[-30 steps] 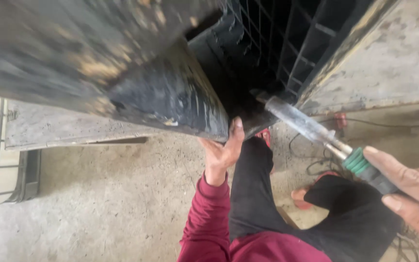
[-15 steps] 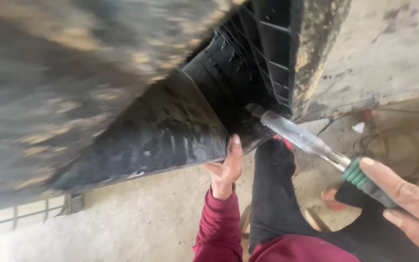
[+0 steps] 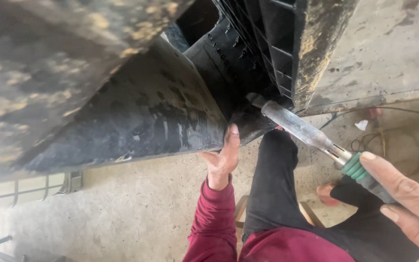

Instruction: The person uses a soldering iron to melt and fuse the inner seams of a black plastic crate while holding the panels together by hand. They work along the corners and edges, moving the crate to reach different sections before setting the tool aside.

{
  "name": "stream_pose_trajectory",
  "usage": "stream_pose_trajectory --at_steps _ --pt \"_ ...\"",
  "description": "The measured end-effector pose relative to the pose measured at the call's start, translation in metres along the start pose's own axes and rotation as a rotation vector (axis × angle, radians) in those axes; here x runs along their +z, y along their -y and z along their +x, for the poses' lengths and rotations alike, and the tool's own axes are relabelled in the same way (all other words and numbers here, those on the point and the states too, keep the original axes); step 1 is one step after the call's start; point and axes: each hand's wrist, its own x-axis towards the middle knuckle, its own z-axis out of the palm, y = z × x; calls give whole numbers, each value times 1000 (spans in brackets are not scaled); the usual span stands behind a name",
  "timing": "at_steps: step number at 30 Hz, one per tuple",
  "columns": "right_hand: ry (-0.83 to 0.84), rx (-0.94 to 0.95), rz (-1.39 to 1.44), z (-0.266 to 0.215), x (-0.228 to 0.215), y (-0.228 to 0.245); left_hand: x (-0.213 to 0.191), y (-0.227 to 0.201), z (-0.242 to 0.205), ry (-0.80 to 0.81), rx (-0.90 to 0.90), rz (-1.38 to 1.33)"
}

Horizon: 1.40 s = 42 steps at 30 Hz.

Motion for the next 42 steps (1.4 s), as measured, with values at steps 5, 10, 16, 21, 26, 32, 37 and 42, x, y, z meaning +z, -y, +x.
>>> stream_pose_trajectory --at_steps 5,10,16,21,26,32,37,42 --pt "-117 329 -354 7 -3 49 -8 5 -3 71 384 532" --pt "-175 12 -557 17 -20 90 -11 -15 12 156 673 985" --pt "127 253 -1163 37 -45 85 0 1 10 282 550 702" --pt "243 202 -1220 33 -42 65 14 -12 12 26 53 -32" --pt "53 63 -898 31 -37 114 9 -36 37 89 -152 -147" --pt "-46 185 -875 31 -29 118 3 -51 56 109 -4 -48" --pt "-64 128 -837 29 -30 106 3 -46 54 118 19 -46" --pt "-39 280 -847 30 -23 122 4 -44 54 113 33 -54"
